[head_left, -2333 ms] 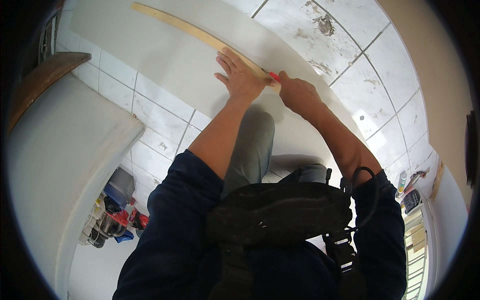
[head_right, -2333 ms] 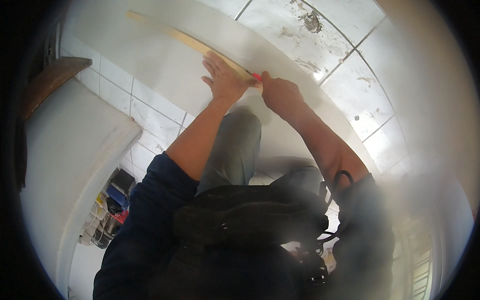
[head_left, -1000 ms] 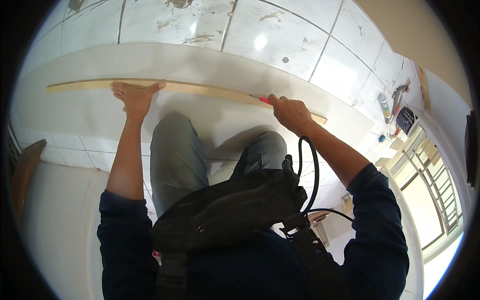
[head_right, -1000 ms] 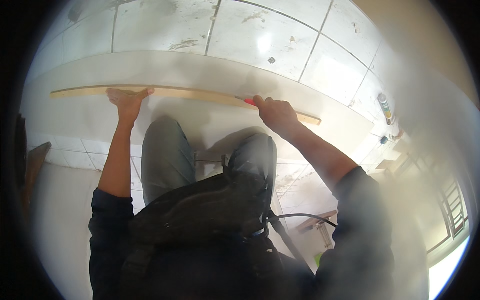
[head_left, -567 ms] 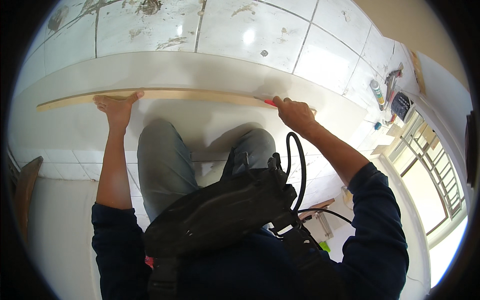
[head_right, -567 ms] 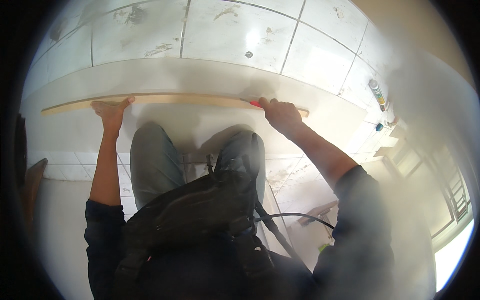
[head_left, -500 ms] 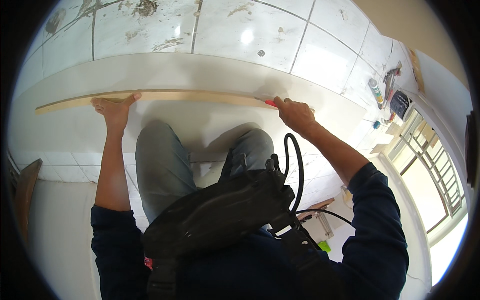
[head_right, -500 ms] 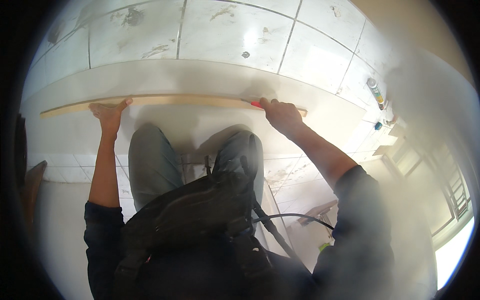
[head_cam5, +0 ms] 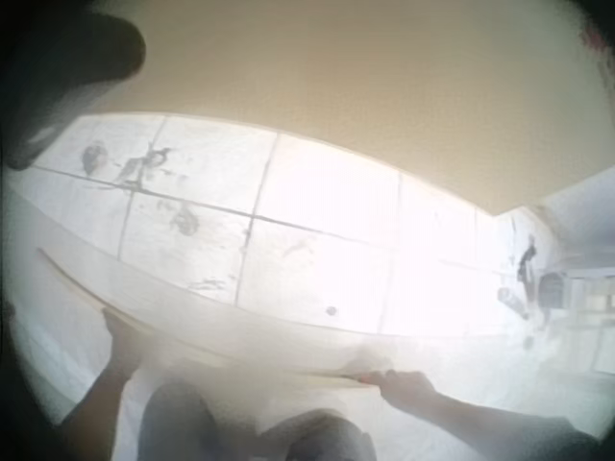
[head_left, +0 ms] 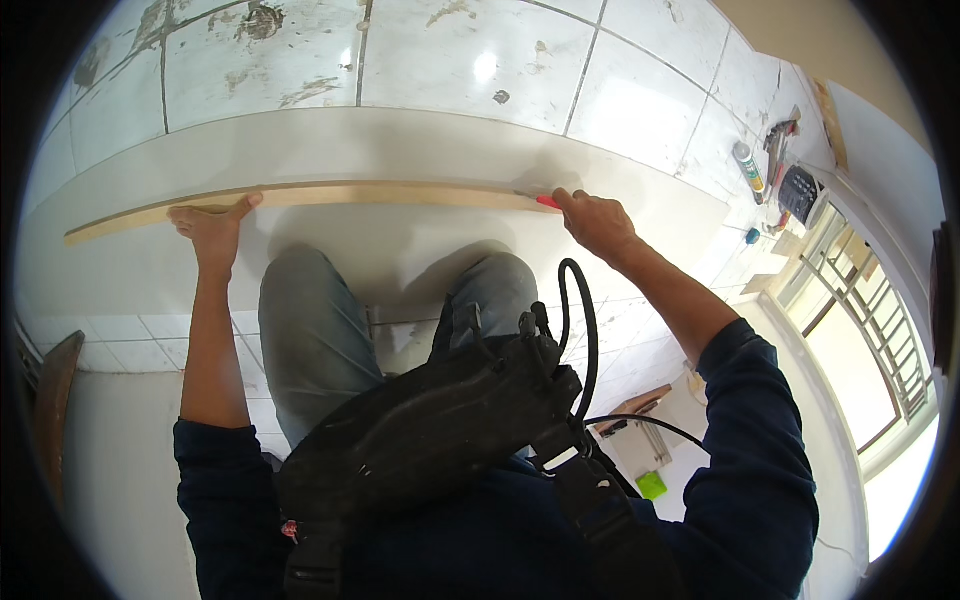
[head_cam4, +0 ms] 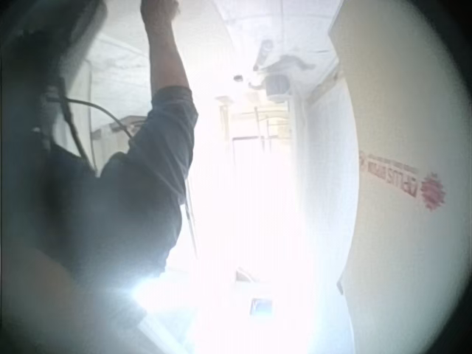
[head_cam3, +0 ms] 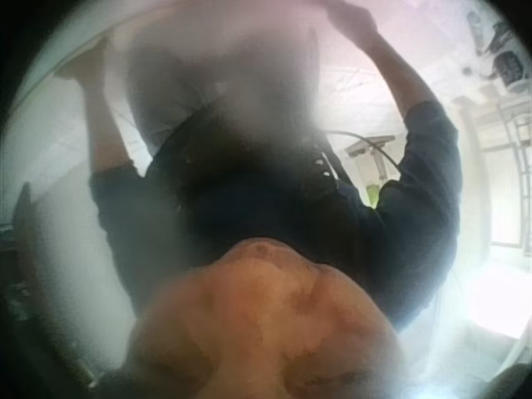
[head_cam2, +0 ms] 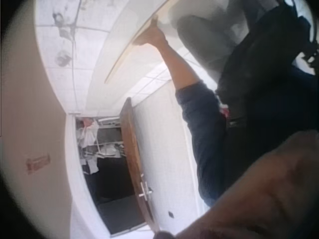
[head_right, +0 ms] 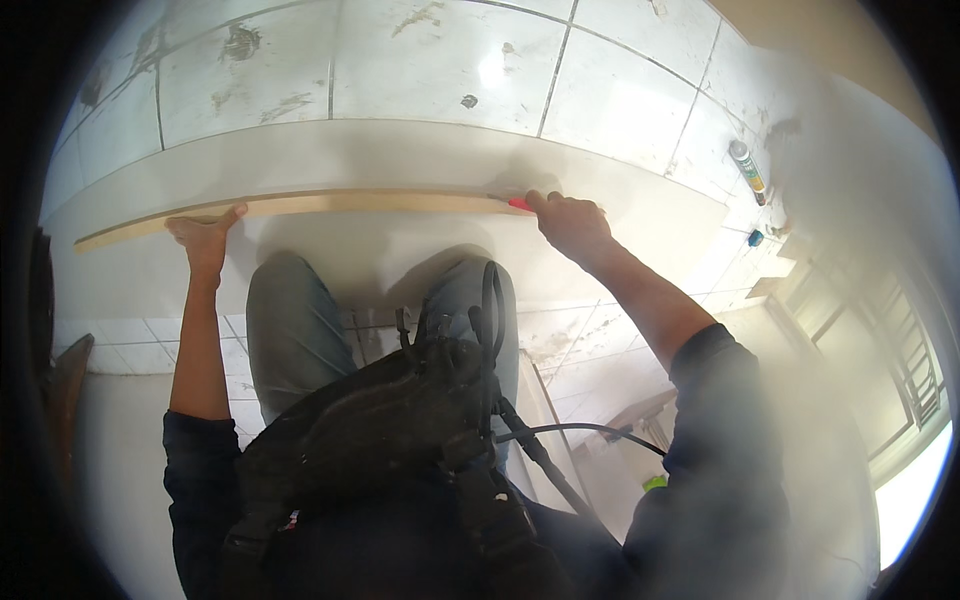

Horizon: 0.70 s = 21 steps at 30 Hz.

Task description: The person sits on a tiled floor and uses a utility knife to cut a large sheet of plywood. They use a long wooden straightedge as a guide to score the material, repeatedly running the blade along the edge to deepen the cut. The person adjusts the plywood and the guide to continue cutting along the marked line.

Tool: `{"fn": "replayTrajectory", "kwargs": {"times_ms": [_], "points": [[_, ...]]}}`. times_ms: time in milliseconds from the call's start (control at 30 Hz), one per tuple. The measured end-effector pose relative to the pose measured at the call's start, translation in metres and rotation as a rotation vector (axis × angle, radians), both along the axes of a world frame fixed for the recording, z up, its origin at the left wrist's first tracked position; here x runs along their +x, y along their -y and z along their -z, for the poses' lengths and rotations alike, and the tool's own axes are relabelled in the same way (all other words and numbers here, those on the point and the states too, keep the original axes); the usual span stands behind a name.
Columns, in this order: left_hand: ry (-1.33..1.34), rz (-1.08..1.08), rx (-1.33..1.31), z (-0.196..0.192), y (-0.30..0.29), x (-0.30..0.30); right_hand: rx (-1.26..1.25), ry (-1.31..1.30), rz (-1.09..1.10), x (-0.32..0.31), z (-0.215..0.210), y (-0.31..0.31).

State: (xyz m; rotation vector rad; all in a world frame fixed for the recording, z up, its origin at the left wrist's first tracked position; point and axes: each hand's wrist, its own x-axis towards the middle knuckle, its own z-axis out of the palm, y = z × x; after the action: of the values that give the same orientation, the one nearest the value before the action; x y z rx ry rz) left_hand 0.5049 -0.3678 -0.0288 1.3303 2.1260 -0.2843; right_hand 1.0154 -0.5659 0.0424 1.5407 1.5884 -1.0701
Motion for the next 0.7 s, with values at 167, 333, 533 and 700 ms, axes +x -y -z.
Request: {"fn": "replayTrajectory", "kwargs": {"times_ms": [167, 333, 533, 700], "points": [[-0.002, -0.005, 0.004, 0.001, 0.001, -0.002, 0.035, -0.036, 0.039, 0.019, -0.002, 0.011], [0.012, 0.012, 0.0, 0.002, 0.001, -0.003, 0.056, -0.022, 0.037, 0.027, 0.001, 0.018], [0.087, -0.003, -0.036, 0.001, -0.005, -0.006, 0.113, -0.04, -0.026, 0.046, 0.009, 0.031], [0.022, 0.006, 0.008, 0.003, -0.002, -0.005, 0.189, -0.06, -0.053, 0.059, 0.019, 0.047]]}}
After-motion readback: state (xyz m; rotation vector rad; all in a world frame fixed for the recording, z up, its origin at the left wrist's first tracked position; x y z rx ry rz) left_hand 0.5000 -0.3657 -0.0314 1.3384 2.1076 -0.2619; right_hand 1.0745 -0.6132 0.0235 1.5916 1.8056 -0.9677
